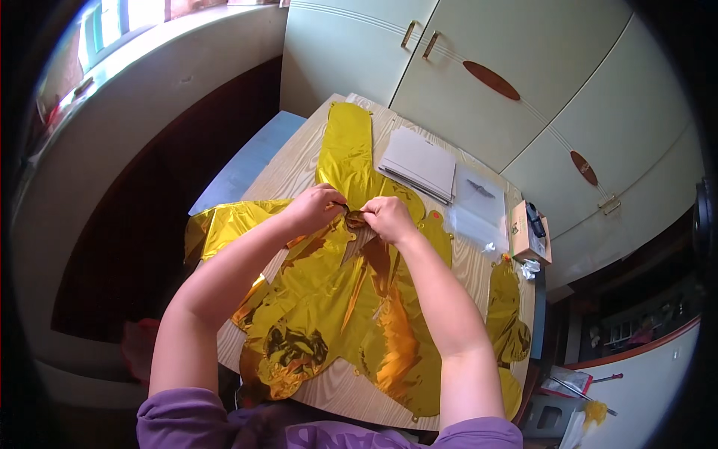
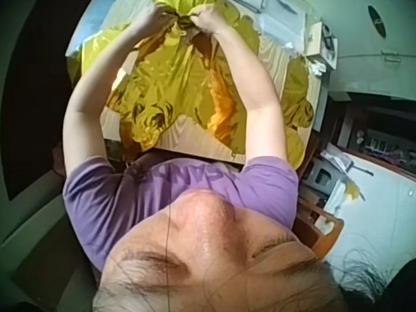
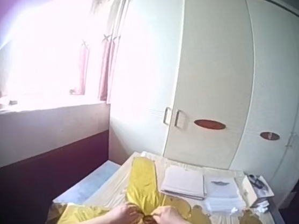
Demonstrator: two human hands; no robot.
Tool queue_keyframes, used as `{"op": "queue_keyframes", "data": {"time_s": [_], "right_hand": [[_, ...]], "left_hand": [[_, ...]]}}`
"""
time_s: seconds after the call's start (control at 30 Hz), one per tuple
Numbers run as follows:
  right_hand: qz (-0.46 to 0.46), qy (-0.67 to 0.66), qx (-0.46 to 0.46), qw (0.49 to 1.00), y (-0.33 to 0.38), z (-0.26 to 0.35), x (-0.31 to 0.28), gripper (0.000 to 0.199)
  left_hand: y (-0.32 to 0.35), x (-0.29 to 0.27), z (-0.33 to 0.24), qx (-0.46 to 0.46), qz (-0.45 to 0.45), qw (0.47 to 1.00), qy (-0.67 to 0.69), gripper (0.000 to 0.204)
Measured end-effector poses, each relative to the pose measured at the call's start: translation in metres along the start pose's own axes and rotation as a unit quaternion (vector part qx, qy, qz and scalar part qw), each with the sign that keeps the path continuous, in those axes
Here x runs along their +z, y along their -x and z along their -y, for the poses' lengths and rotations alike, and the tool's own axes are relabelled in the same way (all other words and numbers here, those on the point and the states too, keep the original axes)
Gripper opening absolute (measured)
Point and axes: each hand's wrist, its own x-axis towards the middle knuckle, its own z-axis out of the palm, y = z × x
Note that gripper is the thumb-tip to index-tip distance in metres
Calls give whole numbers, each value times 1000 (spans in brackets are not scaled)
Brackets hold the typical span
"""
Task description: Folding a gold-colored foil balloon on a wooden table.
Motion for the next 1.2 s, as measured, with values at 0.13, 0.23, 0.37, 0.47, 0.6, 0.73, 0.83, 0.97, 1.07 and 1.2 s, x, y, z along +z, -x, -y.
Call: {"op": "queue_keyframes", "data": {"time_s": [0.13,0.23,0.37,0.47,0.6,0.73,0.83,0.97,1.07,1.2], "right_hand": [[45,-97,101,989,-12,-12,-1,14],[65,-224,149,961,-18,-36,7,18],[69,-294,181,936,-21,-54,16,21],[62,-255,166,951,-23,-42,13,19],[48,-183,147,971,-22,-31,6,15],[26,-131,148,980,-21,-13,2,16],[-10,-125,142,982,-21,-14,8,19],[-54,-145,165,974,-23,-8,11,19],[-96,-167,146,970,-23,-6,14,20],[-97,-194,150,965,-18,-27,25,23]], "left_hand": [[-9,9,-1,-37,11,999,31,28],[-10,12,-3,-40,-2,999,30,29],[-7,19,-1,-25,-56,997,41,25],[-4,23,5,4,-96,995,3,24],[-10,27,5,69,-129,987,-68,27],[-24,21,-7,60,-85,994,-20,25],[-30,27,-6,12,-54,996,74,21],[-30,28,-4,-27,-39,998,36,13],[-28,33,9,48,-30,998,5,10],[-26,39,13,129,-17,991,24,15]]}}
